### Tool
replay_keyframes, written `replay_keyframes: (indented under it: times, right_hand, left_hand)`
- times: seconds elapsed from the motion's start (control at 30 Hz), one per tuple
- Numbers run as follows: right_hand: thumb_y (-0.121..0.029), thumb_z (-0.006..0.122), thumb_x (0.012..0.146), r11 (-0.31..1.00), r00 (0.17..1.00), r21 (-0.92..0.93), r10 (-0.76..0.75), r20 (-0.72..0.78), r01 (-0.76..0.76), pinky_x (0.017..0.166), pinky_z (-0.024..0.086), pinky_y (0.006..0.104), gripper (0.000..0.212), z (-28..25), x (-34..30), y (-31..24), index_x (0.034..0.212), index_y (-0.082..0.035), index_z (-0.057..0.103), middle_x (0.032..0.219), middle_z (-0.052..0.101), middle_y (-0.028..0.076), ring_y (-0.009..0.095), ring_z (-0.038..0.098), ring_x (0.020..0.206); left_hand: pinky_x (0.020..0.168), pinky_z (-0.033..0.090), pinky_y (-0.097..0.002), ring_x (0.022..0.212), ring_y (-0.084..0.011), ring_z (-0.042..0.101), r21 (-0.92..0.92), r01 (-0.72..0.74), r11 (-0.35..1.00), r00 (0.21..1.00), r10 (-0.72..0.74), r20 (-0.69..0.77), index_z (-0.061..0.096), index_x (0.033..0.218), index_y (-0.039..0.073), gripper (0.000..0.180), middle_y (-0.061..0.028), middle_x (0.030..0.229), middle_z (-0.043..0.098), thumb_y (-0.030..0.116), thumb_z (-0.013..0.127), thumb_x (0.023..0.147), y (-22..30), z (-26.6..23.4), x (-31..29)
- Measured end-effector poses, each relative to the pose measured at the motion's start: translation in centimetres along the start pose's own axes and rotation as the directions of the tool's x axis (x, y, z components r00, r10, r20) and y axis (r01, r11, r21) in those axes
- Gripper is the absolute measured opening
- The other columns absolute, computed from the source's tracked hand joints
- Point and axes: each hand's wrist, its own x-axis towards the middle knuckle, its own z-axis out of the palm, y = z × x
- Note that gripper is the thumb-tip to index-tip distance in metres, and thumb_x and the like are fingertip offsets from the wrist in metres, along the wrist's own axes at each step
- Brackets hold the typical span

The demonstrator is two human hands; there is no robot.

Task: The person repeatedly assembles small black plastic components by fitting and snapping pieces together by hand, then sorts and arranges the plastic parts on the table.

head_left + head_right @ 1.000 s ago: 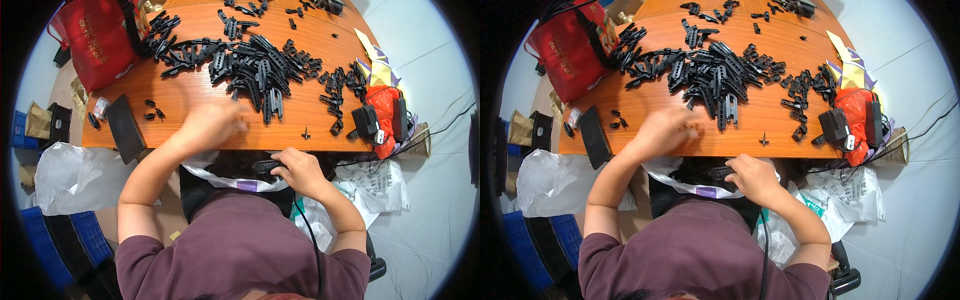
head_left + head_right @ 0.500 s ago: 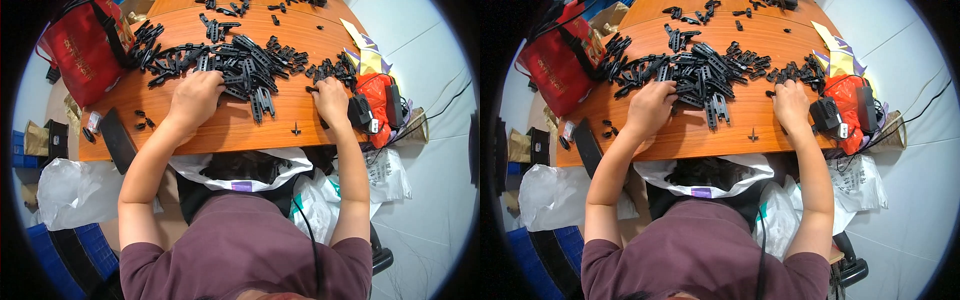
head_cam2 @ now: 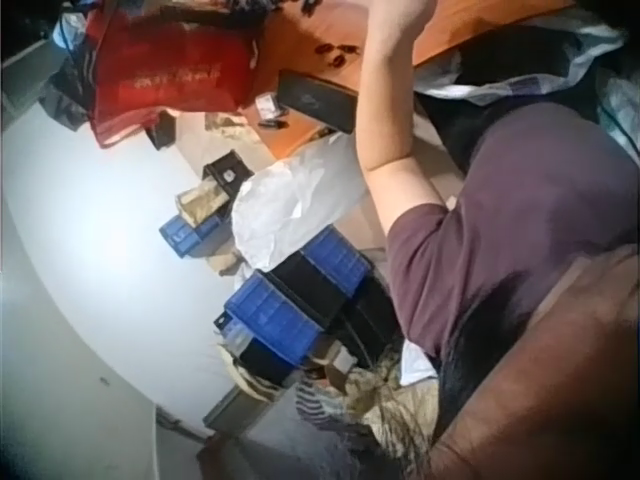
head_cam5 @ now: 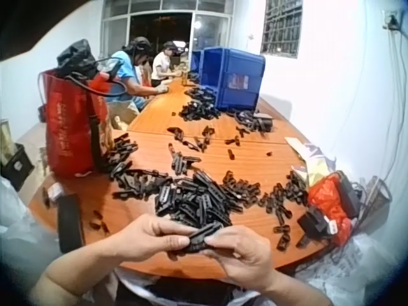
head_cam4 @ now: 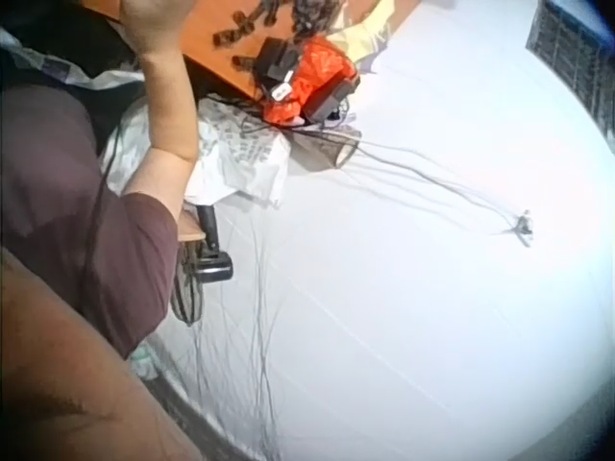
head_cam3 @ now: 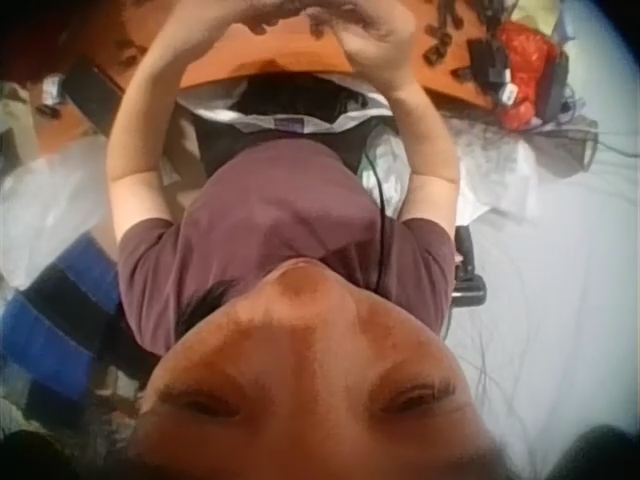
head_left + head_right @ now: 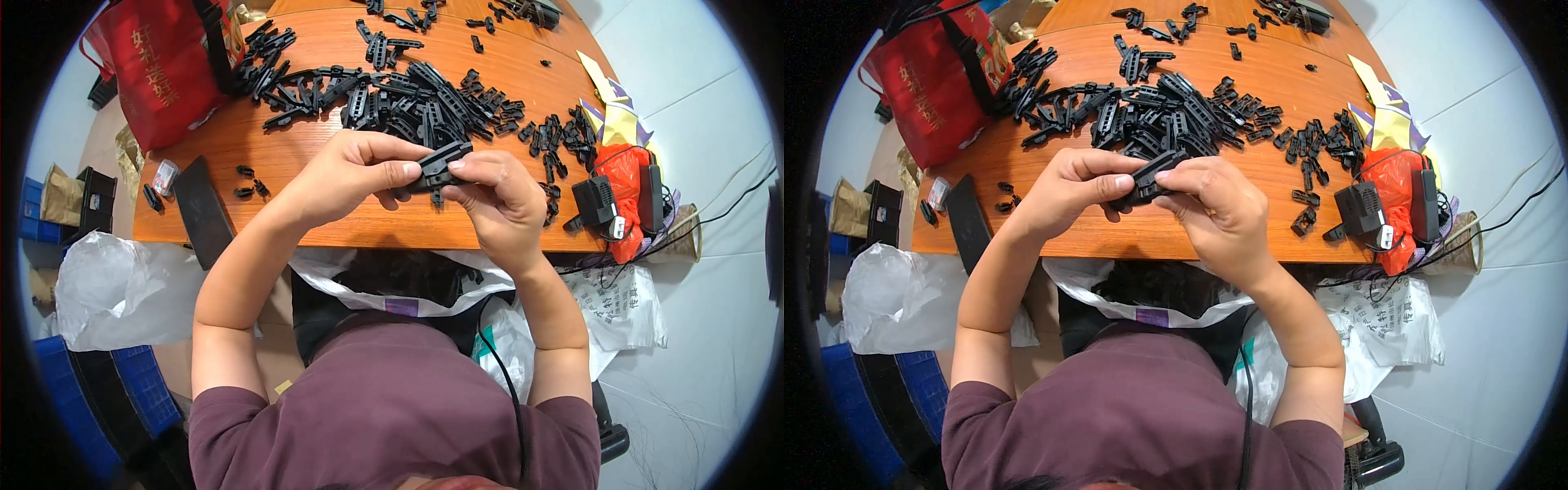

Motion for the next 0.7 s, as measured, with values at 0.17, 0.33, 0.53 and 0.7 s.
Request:
replay_keyframes:
  times: [0.17,0.33,0.53,0.7]
  right_hand:
    - [0.013,0.07,0.067,0.995,0.998,-0.088,-0.043,-0.051,0.038,0.069,0.051,0.0243,0.03,-0.2,-0.9,-0.5,0.091,-0.002,0.061,0.093,0.06,0.009,0.015,0.06,0.083]
    - [0.011,0.072,0.066,0.961,0.99,-0.247,-0.137,-0.046,0.122,0.063,0.051,0.0244,0.029,-0.3,-0.7,-1.9,0.089,-0.004,0.062,0.089,0.062,0.011,0.016,0.061,0.076]
    - [0.008,0.072,0.067,0.97,0.992,-0.227,-0.104,-0.066,0.086,0.058,0.052,0.0267,0.025,-0.4,-0.8,-3.2,0.089,-0.002,0.064,0.083,0.063,0.011,0.019,0.063,0.07]
    - [0.009,0.071,0.067,0.963,0.995,-0.251,-0.102,-0.022,0.094,0.058,0.051,0.0268,0.025,-0.6,-0.7,-3.1,0.088,-0.002,0.064,0.083,0.062,0.011,0.02,0.062,0.069]
  left_hand:
    - [0.058,0.048,-0.0241,0.067,-0.0109,0.06,0.376,-0.255,0.891,0.956,0.291,-0.042,0.064,0.106,0.001,0.022,-0.0061,0.08,0.065,0.009,0.06,0.085,0.0,1.3,-0.7]
    - [0.057,0.049,-0.0311,0.064,-0.0247,0.062,0.775,-0.538,0.331,0.65,0.749,0.131,0.063,0.098,-0.001,0.019,-0.0129,0.079,0.064,0.002,0.062,0.079,-0.3,2.0,-0.5]
    - [0.063,0.05,-0.0293,0.072,-0.0261,0.064,0.755,-0.55,0.356,0.676,0.721,0.153,0.062,0.101,-0.002,0.042,-0.014,0.087,0.065,0.017,0.078,0.067,0.0,2.4,-1.4]
    - [0.06,0.049,-0.0281,0.071,-0.0221,0.062,0.789,-0.577,0.21,0.595,0.77,0.23,0.062,0.1,-0.001,0.046,-0.0117,0.087,0.066,0.019,0.081,0.063,-0.5,2.2,-0.8]
